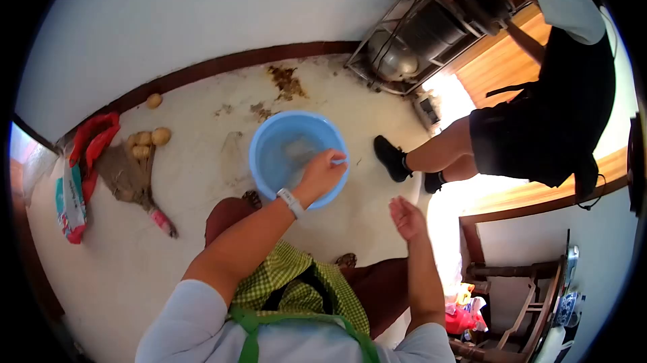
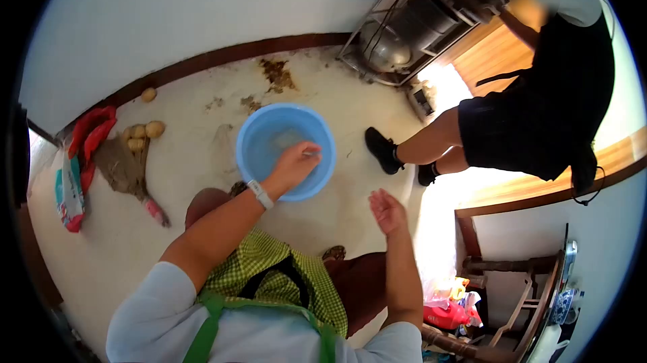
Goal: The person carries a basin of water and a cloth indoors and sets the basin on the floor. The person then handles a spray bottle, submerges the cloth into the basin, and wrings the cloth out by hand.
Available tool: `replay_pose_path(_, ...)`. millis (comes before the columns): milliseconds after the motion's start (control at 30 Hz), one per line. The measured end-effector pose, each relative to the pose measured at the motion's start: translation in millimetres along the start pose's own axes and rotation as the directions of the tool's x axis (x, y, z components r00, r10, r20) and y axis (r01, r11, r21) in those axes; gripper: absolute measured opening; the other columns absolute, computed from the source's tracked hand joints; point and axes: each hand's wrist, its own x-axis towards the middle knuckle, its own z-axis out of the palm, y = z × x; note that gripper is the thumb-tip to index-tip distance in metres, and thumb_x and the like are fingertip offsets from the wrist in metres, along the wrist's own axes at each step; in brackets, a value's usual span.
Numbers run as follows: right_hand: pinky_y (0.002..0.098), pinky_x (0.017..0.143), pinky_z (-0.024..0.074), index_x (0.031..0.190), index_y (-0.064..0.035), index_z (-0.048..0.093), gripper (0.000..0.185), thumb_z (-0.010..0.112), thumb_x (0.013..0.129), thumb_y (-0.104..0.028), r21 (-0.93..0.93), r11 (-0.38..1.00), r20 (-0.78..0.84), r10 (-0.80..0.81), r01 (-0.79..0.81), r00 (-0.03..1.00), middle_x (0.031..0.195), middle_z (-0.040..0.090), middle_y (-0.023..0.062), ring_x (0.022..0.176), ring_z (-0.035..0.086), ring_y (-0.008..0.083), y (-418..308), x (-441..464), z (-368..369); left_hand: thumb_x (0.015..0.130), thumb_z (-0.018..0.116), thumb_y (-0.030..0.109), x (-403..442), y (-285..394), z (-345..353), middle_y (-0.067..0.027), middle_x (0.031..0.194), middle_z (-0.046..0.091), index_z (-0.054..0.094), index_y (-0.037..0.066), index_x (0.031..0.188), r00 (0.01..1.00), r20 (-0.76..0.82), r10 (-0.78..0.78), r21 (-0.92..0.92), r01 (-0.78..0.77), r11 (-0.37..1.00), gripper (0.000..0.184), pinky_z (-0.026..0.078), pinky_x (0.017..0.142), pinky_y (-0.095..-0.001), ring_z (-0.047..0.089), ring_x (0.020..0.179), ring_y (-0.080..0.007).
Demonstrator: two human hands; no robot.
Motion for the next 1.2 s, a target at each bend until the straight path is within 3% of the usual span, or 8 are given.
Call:
replay_pose_path(200, 0.0303, 0.072, 0.0513, 0.11, 0.0004, 0.05, 0.03, 0.053, 0.083, -0.012, -0.026, 1.0, 0.071, 0.018, -0.016, 0.997, 0.098, 0.059, 0.0151, 0.084, 0.06, 0.0236, 21, 13, 8, 0.079, 0.06, 0.014, -12, -2, 3, -0.0107, 0.097, 0.059, 0.057, 0.001, 0.099, 0.994, 0.041, -0.097, -0.008, 0.098, 0.995, 0.024, 0.047, 0.072, -0.0281, 0.058, 0.084, -0.0167)
replay_pose_path(267, 0.0308, 0.069, 0.0514, 0.106, 0.0022, 0.05, 0.026, 0.051, 0.082, -0.009, -0.079, 0.995, 0.041, 0.061, -0.057, 0.997, 0.091, 0.06, 0.0156, 0.079, 0.061, 0.0239, 58, 50, -2, 0.078, 0.061, 0.014, -6, -18, 6, -0.0112, 0.096, 0.059, 0.057, 0.001, 0.098, 0.994, 0.09, 0.057, 0.145, -0.069, 0.987, 0.024, 0.048, 0.072, -0.0282, 0.059, 0.083, -0.0169)
replay_pose_path(333, 0.0313, 0.065, 0.0515, 0.106, 0.0027, 0.05, 0.026, 0.049, 0.081, -0.005, -0.147, 0.977, -0.009, 0.157, -0.156, 0.988, 0.086, 0.06, 0.0146, 0.072, 0.06, 0.0229, 58, 55, 6, 0.078, 0.061, 0.014, -16, -26, 3, -0.0111, 0.096, 0.059, 0.057, 0.001, 0.098, 0.997, 0.073, 0.002, 0.175, -0.014, 0.984, 0.024, 0.048, 0.072, -0.0283, 0.059, 0.083, -0.0168)
replay_pose_path(467, 0.029, 0.063, 0.0513, 0.105, -0.0001, 0.052, 0.024, 0.051, 0.084, -0.012, -0.426, 0.904, 0.315, 0.117, 0.03, 0.942, 0.088, 0.062, 0.0136, 0.073, 0.062, 0.0202, 33, 41, 73, 0.078, 0.06, 0.013, 21, -27, 17, -0.0102, 0.095, 0.06, 0.057, 0.001, 0.098, 0.997, 0.067, -0.039, 0.106, 0.032, 0.994, 0.023, 0.047, 0.073, -0.0285, 0.058, 0.084, -0.0157)
replay_pose_path(533, 0.0286, 0.063, 0.0511, 0.105, 0.0, 0.052, 0.024, 0.051, 0.085, -0.013, -0.483, 0.875, 0.297, 0.122, 0.038, 0.947, 0.088, 0.062, 0.0137, 0.073, 0.062, 0.0201, 41, 46, 74, 0.078, 0.061, 0.013, 12, -33, 13, -0.0087, 0.093, 0.06, 0.057, 0.0, 0.097, 0.974, 0.062, -0.219, 0.089, 0.213, 0.973, 0.023, 0.048, 0.072, -0.0277, 0.058, 0.082, -0.0147)
replay_pose_path(933, 0.0281, 0.064, 0.051, 0.108, 0.0009, 0.051, 0.026, 0.048, 0.086, -0.013, -0.559, 0.828, 0.263, 0.125, 0.045, 0.957, 0.09, 0.062, 0.0141, 0.074, 0.062, 0.0201, 40, 54, 70, 0.078, 0.059, 0.017, 21, -34, 25, -0.0113, 0.092, 0.061, 0.058, 0.001, 0.096, 0.985, 0.104, -0.139, 0.102, 0.129, 0.986, 0.024, 0.047, 0.07, -0.03, 0.058, 0.078, -0.0194)
replay_pose_path(1100, 0.0283, 0.063, 0.0514, 0.117, -0.0021, 0.045, 0.035, 0.048, 0.083, -0.008, -0.506, 0.856, 0.112, -0.053, 0.103, 0.992, 0.094, 0.061, 0.0151, 0.074, 0.062, 0.0213, 25, 61, 50, 0.078, 0.059, 0.017, 22, -19, 13, -0.01, 0.089, 0.062, 0.059, 0.002, 0.095, 0.992, 0.061, -0.107, 0.073, 0.103, 0.992, 0.023, 0.047, 0.07, -0.0301, 0.058, 0.077, -0.019)
replay_pose_path(1200, 0.0282, 0.059, 0.0506, 0.129, -0.0083, 0.034, 0.051, 0.05, 0.081, -0.007, -0.516, 0.788, 0.175, -0.286, 0.335, 0.942, 0.097, 0.06, 0.0149, 0.072, 0.062, 0.0194, -27, 54, 65, 0.08, 0.059, 0.016, 20, -19, 5, -0.0083, 0.088, 0.061, 0.058, 0.003, 0.095, 0.991, 0.045, -0.129, 0.037, 0.127, 0.991, 0.02, 0.047, 0.068, -0.0286, 0.057, 0.077, -0.016)
